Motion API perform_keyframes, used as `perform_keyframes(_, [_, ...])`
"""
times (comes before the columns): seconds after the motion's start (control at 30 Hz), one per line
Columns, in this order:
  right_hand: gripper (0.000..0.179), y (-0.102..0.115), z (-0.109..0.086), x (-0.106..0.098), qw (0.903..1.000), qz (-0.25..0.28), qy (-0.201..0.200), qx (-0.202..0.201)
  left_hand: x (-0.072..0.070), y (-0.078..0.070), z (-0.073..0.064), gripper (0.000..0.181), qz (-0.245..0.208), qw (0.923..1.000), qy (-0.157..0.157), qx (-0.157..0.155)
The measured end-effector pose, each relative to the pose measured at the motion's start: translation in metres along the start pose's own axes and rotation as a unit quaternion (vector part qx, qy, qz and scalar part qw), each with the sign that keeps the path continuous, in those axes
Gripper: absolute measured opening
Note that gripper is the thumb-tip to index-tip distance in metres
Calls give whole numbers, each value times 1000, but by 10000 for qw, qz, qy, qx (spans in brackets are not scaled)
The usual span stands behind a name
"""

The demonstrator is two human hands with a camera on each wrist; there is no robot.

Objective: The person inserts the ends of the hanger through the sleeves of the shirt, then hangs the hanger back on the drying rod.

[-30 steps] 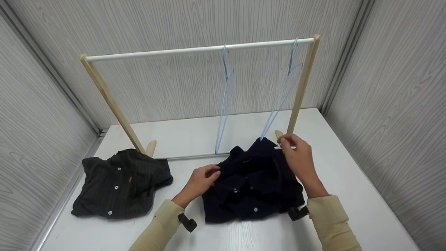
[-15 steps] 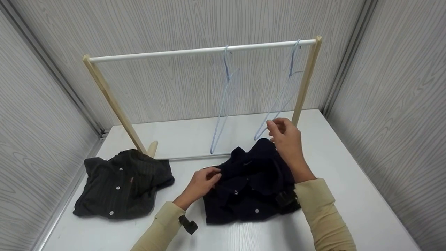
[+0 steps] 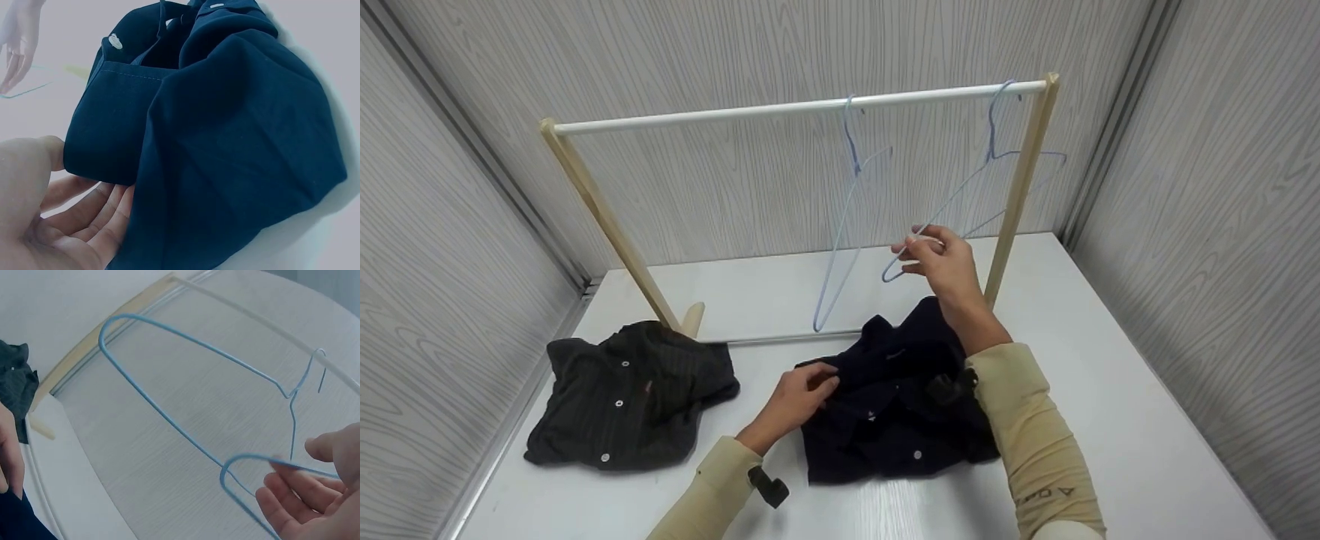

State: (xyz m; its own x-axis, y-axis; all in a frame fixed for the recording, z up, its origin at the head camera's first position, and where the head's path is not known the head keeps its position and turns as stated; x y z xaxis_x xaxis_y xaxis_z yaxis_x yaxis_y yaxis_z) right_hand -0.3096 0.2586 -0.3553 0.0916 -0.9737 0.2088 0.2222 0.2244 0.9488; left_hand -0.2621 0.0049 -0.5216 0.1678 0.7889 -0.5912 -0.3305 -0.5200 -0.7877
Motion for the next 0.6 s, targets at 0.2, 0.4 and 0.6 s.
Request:
perform_keyframes(0.2, [20, 0, -4, 0, 9994, 259, 54, -200, 1, 0, 2, 25, 27, 10000, -37, -1])
perform_keyframes(0.4, [25, 2, -10, -5, 9998, 173, 26, -126, 2, 1, 2, 26, 43, 10000, -37, -4])
perform_keyframes(0.6, [24, 2, -13, -11, 9998, -53, 173, -73, 5, 5, 2, 25, -24, 10000, -48, 74])
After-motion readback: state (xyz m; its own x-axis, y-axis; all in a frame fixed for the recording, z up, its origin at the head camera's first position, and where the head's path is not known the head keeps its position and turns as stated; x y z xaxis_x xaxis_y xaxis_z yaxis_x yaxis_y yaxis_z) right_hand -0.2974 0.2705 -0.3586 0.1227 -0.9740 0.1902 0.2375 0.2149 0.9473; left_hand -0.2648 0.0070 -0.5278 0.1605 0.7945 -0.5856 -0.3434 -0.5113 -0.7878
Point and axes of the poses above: each hand's wrist, its own z-axis towards the middle knuckle, its own x-axis out of the palm, y = z × x, the point moved 1 cm from there along z, towards the middle knuckle, and after that the axes turned 3 degrees about z, right-handed, at the moved point
